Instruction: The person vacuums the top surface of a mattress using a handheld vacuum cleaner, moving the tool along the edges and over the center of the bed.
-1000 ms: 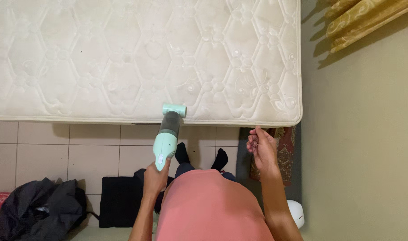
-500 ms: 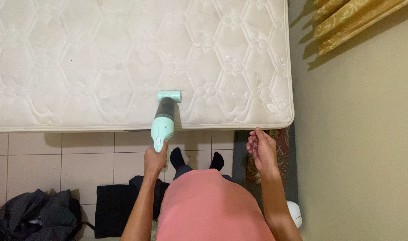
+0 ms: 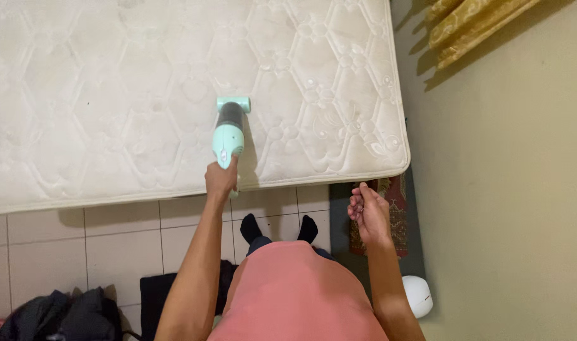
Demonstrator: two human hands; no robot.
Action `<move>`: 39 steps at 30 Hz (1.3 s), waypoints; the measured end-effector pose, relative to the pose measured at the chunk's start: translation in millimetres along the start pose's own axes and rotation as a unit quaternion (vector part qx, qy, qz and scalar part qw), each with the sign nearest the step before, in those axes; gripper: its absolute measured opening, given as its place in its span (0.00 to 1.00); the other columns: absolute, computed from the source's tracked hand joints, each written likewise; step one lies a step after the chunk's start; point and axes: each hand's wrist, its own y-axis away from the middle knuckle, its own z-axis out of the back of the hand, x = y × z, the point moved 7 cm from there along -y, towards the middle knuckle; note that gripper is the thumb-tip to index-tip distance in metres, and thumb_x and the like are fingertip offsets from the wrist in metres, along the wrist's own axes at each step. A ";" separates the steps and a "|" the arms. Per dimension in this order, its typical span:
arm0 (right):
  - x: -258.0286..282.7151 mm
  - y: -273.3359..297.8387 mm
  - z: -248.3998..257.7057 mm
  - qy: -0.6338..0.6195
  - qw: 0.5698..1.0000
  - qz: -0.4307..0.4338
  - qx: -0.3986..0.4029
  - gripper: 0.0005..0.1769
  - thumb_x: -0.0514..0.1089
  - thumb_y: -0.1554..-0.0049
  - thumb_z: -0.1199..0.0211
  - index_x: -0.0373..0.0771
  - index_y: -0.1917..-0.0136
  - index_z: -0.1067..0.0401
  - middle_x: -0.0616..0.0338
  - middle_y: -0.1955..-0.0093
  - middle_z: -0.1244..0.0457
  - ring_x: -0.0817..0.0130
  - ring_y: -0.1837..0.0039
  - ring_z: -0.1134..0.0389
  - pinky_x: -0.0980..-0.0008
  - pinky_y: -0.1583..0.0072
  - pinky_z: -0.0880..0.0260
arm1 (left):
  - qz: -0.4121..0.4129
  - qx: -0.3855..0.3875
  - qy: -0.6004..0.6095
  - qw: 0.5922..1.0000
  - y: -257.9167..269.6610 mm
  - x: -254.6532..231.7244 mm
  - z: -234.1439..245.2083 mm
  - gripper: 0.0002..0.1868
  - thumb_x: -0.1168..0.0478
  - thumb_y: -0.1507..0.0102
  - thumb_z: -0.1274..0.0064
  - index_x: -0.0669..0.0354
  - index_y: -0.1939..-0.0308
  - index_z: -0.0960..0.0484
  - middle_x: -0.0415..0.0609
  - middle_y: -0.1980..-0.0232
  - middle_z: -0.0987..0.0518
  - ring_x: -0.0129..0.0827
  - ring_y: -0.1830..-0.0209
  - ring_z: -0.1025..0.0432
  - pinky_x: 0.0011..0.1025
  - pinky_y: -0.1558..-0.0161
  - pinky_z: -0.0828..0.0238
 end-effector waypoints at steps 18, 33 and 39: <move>-8.0 16.1 14.9 -0.015 1.000 -0.007 -0.008 0.17 0.52 0.33 0.45 0.39 0.59 0.31 0.64 0.70 0.40 0.73 0.69 0.39 0.73 0.66 0.41 | -0.015 0.005 -0.017 1.000 -2.3 -16.6 -15.5 0.28 0.45 0.36 0.45 0.74 0.66 0.19 0.56 0.77 0.20 0.39 0.83 0.24 0.38 0.77 0.26; -4.4 6.0 24.3 -0.008 1.000 -0.002 0.030 0.16 0.51 0.33 0.45 0.39 0.58 0.30 0.63 0.69 0.40 0.73 0.68 0.38 0.73 0.66 0.41 | -0.022 0.016 -0.072 0.997 132.2 33.3 -2.5 0.28 0.43 0.36 0.47 0.67 0.74 0.19 0.56 0.84 0.24 0.42 0.86 0.26 0.41 0.76 0.29; -6.2 -0.4 37.2 -0.004 1.000 -0.010 0.026 0.17 0.52 0.33 0.45 0.39 0.58 0.30 0.63 0.69 0.39 0.73 0.69 0.39 0.73 0.67 0.42 | 0.034 0.030 -0.087 0.995 177.3 58.2 0.0 0.30 0.42 0.37 0.46 0.72 0.73 0.18 0.57 0.82 0.22 0.43 0.85 0.24 0.40 0.76 0.28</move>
